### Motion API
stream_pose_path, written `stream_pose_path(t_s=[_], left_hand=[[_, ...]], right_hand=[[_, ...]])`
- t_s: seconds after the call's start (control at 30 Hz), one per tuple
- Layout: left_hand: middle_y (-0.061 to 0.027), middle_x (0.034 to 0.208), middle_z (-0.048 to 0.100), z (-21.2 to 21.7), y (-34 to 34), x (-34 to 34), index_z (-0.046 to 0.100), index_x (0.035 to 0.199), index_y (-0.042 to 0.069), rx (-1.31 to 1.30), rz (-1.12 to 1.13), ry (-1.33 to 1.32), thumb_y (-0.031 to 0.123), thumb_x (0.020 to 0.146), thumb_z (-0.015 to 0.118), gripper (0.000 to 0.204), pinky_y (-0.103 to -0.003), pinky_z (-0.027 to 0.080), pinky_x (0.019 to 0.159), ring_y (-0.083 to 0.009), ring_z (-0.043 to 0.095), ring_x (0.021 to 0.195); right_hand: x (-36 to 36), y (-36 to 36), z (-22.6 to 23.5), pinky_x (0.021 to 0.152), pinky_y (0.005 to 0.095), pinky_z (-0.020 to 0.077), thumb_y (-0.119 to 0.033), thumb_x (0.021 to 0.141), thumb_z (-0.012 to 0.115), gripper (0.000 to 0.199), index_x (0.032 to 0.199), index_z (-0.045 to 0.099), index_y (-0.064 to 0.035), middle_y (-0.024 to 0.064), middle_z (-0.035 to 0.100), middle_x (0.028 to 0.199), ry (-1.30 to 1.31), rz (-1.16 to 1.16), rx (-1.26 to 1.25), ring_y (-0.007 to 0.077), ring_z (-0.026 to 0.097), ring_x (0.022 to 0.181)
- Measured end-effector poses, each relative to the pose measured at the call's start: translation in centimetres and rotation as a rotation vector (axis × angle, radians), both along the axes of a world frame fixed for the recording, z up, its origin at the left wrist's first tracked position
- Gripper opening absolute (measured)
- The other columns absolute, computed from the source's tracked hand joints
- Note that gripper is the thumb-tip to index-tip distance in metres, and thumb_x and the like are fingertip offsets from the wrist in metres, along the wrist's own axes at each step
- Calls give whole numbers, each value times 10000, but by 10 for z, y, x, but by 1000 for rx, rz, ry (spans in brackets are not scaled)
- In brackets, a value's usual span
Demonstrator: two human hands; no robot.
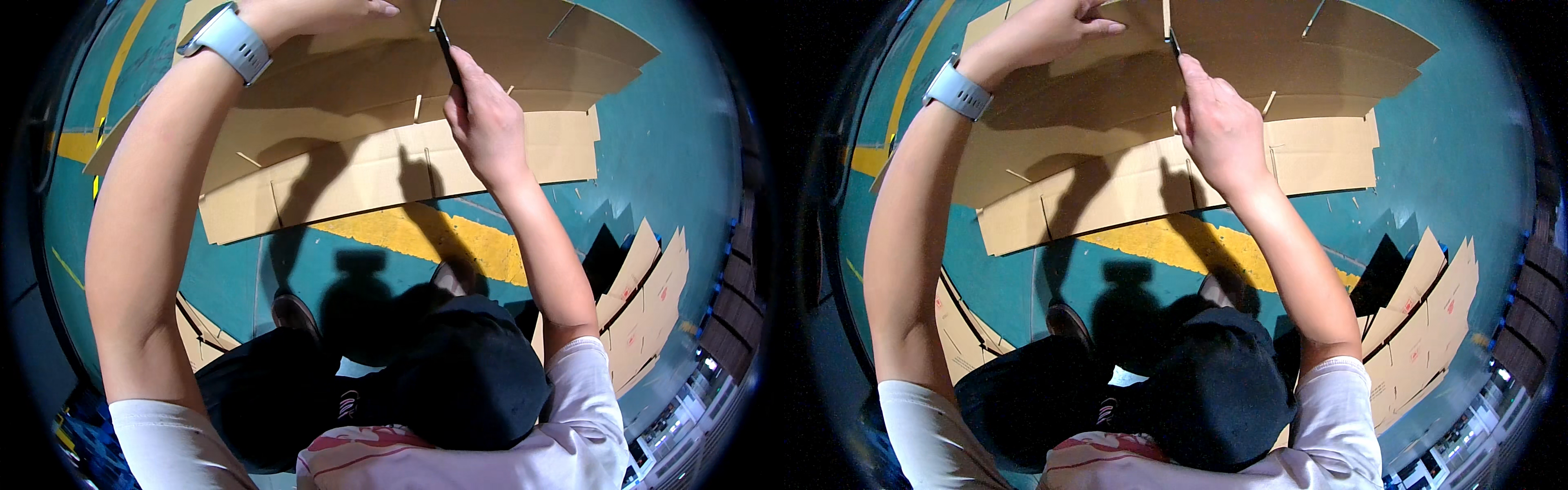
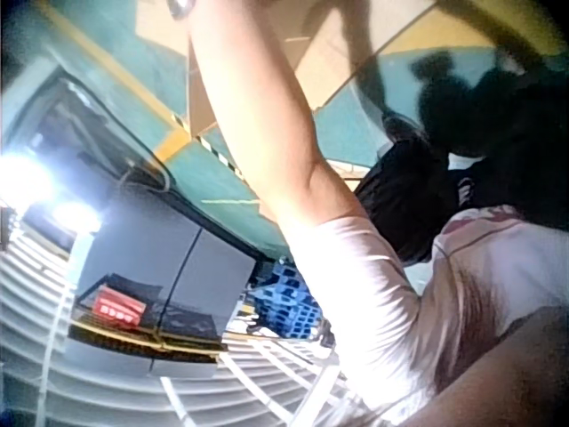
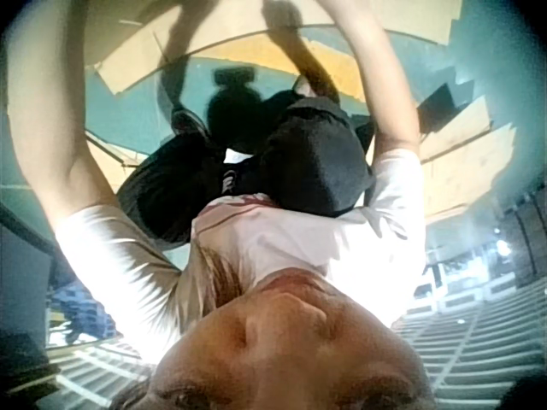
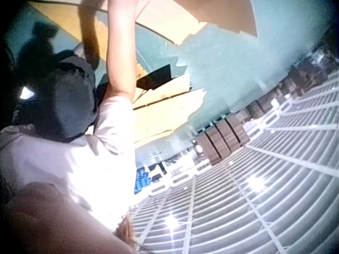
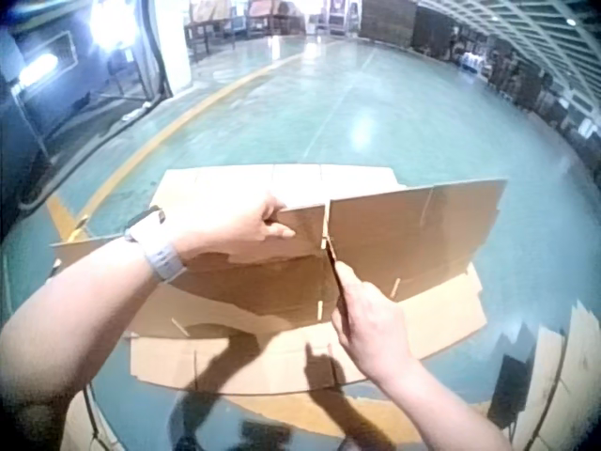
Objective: The person uses a utility knife to cut slots into a large piece of cardboard while sitting on the floor. They repeatedly score the cardboard along pre-marked lines and fold the resulting flaps to separate them.
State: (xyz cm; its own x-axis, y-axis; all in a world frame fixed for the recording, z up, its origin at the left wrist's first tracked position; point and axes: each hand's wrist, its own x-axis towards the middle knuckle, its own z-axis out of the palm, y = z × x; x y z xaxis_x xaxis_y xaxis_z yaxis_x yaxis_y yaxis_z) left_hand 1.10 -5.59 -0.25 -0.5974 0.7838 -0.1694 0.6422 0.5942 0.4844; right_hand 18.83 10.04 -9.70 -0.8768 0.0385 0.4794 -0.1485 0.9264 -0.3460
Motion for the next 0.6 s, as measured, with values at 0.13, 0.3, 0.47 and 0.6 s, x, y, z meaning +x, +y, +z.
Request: stream_pose_path(t_s=[0.13,0.3,0.47,0.6], left_hand=[[-198,708,653,-1,5,0,683,885,20,-55,-11,110,200,831,630,195,-397,490,607,-280,635,634],[-200,751,668,11,22,16,693,891,28,-60,-21,95,195,802,659,192,-402,502,625,-289,659,677],[-205,789,674,-8,29,8,701,908,43,85,-62,118,200,792,680,196,-403,509,644,-299,664,695],[-207,792,671,-17,33,9,703,907,53,154,-100,91,201,790,684,190,-398,512,652,-301,668,707]], right_hand=[[-10,-1,1,618,361,524,-74,774,636,472,1231,532,-16,84,607,768,30,18,49,236,624,752],[-13,1,-2,623,358,527,-78,772,638,482,1235,529,-1,82,609,780,3,28,49,237,625,762],[-5,-6,-1,629,367,524,-53,773,635,498,1257,521,-17,84,607,781,-3,23,24,244,623,745],[4,-2,-11,633,359,531,-76,772,638,505,1253,511,8,83,610,802,-29,13,66,229,621,769]])
